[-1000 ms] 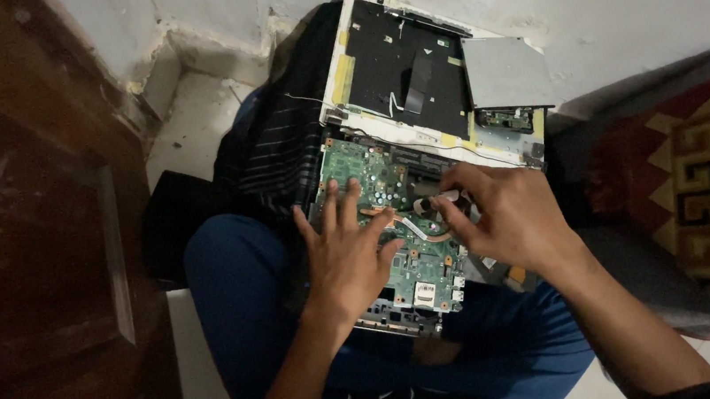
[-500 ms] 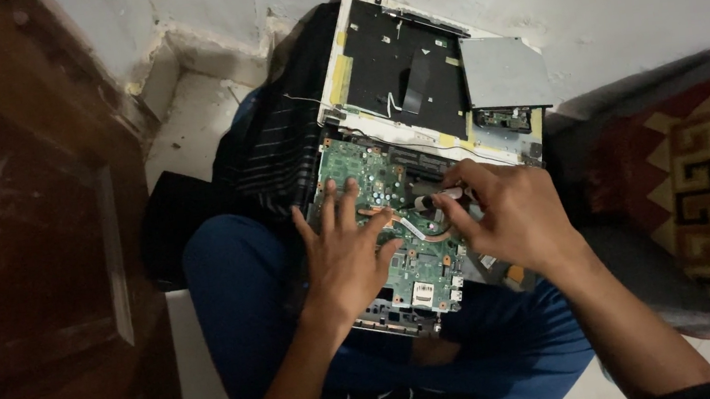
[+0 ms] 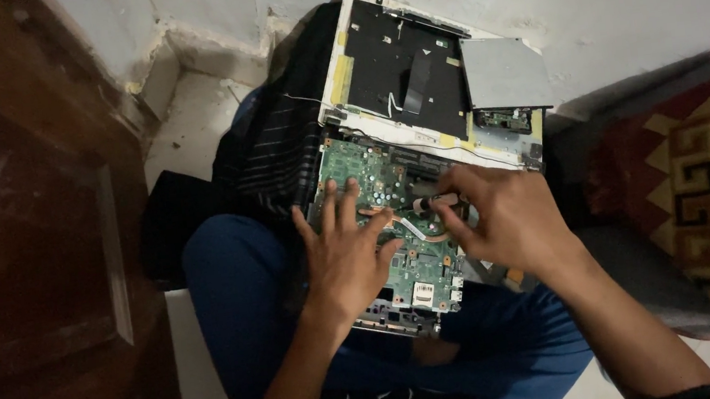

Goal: The person sits on the floor and works on a disassembled laptop motherboard. They use a screwdriver to tighten screws on the circuit board and handle various internal components.

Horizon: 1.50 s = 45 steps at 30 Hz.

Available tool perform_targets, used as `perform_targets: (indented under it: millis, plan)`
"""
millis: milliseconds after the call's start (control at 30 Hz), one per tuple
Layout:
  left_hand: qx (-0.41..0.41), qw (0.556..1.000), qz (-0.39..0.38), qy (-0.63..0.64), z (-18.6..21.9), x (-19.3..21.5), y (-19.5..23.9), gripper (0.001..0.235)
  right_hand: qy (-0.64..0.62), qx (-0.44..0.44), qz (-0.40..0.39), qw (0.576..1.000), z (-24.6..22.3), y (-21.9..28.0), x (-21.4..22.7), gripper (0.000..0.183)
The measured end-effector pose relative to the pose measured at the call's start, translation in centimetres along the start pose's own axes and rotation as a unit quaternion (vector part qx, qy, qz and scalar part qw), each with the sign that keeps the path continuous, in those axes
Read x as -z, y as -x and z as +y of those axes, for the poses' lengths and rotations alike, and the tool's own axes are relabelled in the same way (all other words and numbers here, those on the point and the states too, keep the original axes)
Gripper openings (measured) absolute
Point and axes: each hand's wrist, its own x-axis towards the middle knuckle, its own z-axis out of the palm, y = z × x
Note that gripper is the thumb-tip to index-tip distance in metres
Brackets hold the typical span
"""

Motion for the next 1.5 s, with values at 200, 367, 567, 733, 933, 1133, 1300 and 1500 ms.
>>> perform_targets:
  millis: [200,367,567,733,933,1133,1300,1500]
  plan:
    - [0.018,1.0,-0.014,0.005,0.4,0.4,-0.2,0.037,0.006,0.033,-0.015,0.999,-1.9,-0.2,0.9,0.025]
    - [0.007,1.0,-0.003,0.001,0.3,0.3,-0.1,0.038,0.049,-0.015,-0.03,0.998,-1.9,0.2,0.3,0.024]
    - [0.002,1.0,0.005,-0.001,0.2,0.1,0.0,0.037,-0.025,-0.043,-0.03,0.998,-0.1,0.3,-0.4,0.033]
    - [-0.005,1.0,0.01,-0.009,-0.1,-0.5,0.2,0.039,-0.02,-0.044,-0.024,0.999,-0.1,0.4,-0.3,0.023]
    - [-0.017,0.999,0.031,-0.019,-0.4,-0.9,0.1,0.036,-0.025,-0.051,-0.032,0.998,-1.1,0.9,0.2,0.028]
    - [-0.025,0.999,0.034,-0.023,-0.8,-1.4,0.0,0.036,-0.026,-0.04,-0.009,0.999,-0.4,1.2,-1.0,0.026]
    - [-0.022,0.999,0.024,-0.021,-0.5,-0.9,0.1,0.035,-0.023,-0.043,-0.025,0.998,-1.0,1.8,-0.6,0.032]
    - [-0.019,0.999,0.028,-0.029,-0.9,-1.4,-0.1,0.037,-0.084,-0.049,-0.019,0.995,-1.0,2.0,-0.2,0.031]
